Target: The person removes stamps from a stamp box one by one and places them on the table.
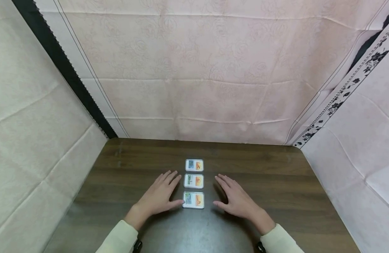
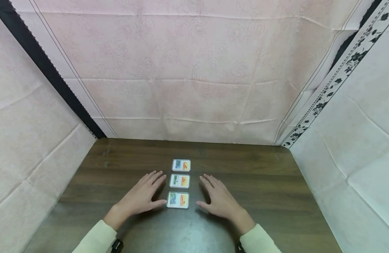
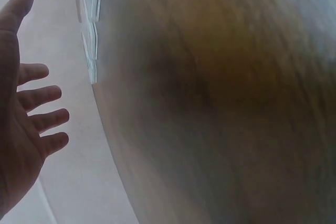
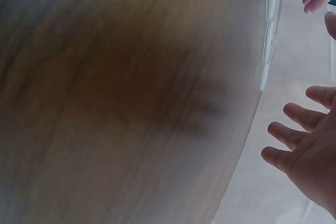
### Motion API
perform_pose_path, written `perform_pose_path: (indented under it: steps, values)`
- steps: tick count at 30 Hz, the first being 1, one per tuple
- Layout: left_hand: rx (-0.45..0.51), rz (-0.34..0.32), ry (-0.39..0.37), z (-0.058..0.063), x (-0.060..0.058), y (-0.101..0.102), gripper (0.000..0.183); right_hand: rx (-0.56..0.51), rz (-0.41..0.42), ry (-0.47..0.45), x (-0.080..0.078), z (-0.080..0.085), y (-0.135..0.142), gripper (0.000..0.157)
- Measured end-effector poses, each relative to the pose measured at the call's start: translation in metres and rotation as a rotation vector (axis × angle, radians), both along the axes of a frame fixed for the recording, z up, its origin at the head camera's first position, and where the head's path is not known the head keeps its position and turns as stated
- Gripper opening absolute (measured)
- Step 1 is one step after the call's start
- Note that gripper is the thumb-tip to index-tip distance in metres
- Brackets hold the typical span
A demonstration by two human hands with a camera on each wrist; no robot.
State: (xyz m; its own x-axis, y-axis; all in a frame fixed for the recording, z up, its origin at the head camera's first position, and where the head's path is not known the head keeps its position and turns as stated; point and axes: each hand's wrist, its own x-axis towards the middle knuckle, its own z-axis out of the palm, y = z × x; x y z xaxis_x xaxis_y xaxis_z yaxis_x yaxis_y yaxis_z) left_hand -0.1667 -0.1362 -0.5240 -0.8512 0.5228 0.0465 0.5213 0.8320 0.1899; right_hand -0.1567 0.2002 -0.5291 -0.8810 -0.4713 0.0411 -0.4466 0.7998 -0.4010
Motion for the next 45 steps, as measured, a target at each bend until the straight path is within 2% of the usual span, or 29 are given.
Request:
perform_pose_path:
  steps: [10, 23, 28, 39, 45]
  values:
    - [0.063, -0.048, -0.003, -0.002, 0.002, 0.008, 0.095, -0.021, 0.028, -0.002, 0.001, 0.001, -0.009, 0.086]
    - [0.135, -0.086, -0.055, -0.012, 0.002, 0.015, 0.091, 0.003, 0.086, -0.031, -0.002, -0.007, -0.025, 0.084]
    - [0.162, -0.103, -0.088, -0.012, 0.003, 0.018, 0.089, 0.006, 0.131, -0.004, -0.002, -0.009, -0.031, 0.084]
    - [0.151, -0.113, -0.089, -0.016, 0.002, 0.023, 0.083, -0.002, 0.197, -0.003, -0.004, -0.013, -0.042, 0.077]
    - [0.113, -0.106, -0.115, -0.020, 0.000, 0.023, 0.085, 0.015, 0.204, -0.017, -0.005, -0.014, -0.046, 0.075]
